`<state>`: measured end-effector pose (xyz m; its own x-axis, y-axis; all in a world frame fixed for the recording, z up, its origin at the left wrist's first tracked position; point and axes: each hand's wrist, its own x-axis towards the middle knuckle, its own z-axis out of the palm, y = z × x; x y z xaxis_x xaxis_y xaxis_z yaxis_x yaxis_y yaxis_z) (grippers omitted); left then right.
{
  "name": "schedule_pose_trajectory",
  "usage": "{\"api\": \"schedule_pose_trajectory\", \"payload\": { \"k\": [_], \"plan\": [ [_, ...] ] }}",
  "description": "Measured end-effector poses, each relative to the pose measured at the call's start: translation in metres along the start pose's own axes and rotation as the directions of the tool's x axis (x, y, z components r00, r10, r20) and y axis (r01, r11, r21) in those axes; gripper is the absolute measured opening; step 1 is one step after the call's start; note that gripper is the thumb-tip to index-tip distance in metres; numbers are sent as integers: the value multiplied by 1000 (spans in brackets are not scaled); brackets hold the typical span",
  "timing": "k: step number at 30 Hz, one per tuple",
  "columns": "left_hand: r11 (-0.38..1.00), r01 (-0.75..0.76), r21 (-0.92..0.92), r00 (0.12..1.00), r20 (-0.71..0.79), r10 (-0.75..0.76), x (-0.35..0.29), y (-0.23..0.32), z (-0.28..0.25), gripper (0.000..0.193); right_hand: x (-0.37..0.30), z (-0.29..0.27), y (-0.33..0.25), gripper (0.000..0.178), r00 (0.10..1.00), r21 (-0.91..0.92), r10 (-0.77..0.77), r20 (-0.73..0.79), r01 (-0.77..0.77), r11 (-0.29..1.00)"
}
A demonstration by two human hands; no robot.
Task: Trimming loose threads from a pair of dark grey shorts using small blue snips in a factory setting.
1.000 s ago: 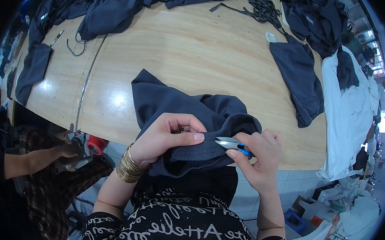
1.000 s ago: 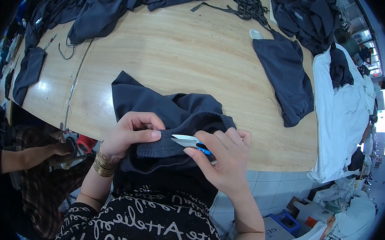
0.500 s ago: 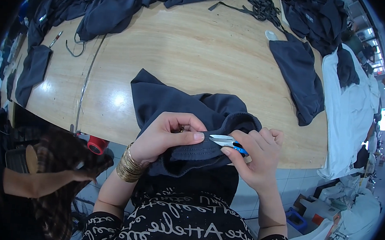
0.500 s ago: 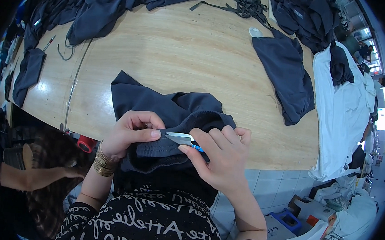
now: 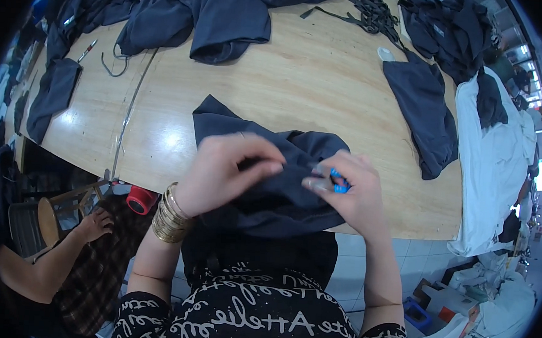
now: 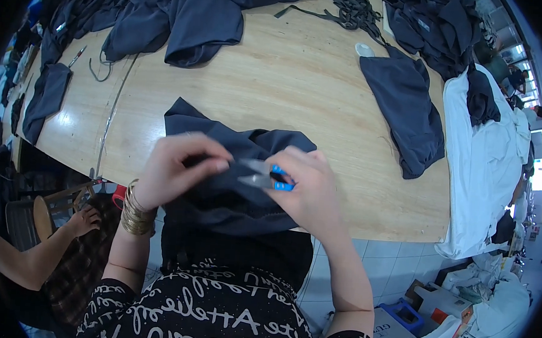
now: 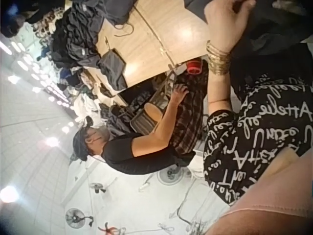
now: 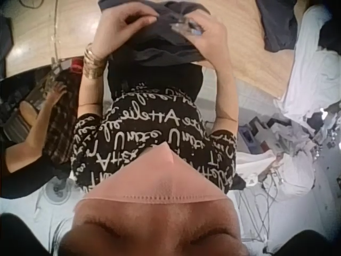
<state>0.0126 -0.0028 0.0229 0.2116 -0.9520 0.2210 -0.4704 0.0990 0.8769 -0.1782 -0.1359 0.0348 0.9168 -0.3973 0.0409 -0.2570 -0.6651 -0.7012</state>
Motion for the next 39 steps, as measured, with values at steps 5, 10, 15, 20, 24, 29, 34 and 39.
{"api": "schedule_pose_trajectory", "payload": {
  "k": [5, 10, 15, 20, 24, 29, 34, 39],
  "plan": [
    [994, -5, -110, 970, -241, -22, -17, 44, -7, 7, 16, 9, -8, 25, 804, -271, -193, -563, 41, 962],
    [63, 368, -928, 900, 339, -274, -35, 26, 40, 46, 8, 13, -28, 32, 811, -237, -284, -512, 184, 954],
    [190, 0, -982, 849, -101, -519, -32, 15, 55, 30, -15, 38, -30, 38, 767, -328, -412, -492, 275, 904],
    [227, 18, -974, 871, -96, -481, -40, 11, 45, 37, -25, 42, -38, 27, 891, -90, -180, -416, 157, 984],
    [247, 64, -967, 909, -46, -414, -43, 11, 42, 45, -34, 33, -42, 20, 904, 48, -120, -411, 153, 987],
    [281, 131, -951, 897, -6, -441, -43, 16, 39, 53, -32, 17, -51, 14, 870, 165, 27, -492, 63, 984],
    [309, 147, -940, 905, 1, -425, -43, 19, 36, 54, -24, 16, -55, 16, 851, 172, 30, -525, 71, 983],
    [249, 124, -961, 897, 2, -441, -43, 19, 37, 52, -14, 19, -57, 18, 854, 188, 39, -520, 70, 980]
  ]
}}
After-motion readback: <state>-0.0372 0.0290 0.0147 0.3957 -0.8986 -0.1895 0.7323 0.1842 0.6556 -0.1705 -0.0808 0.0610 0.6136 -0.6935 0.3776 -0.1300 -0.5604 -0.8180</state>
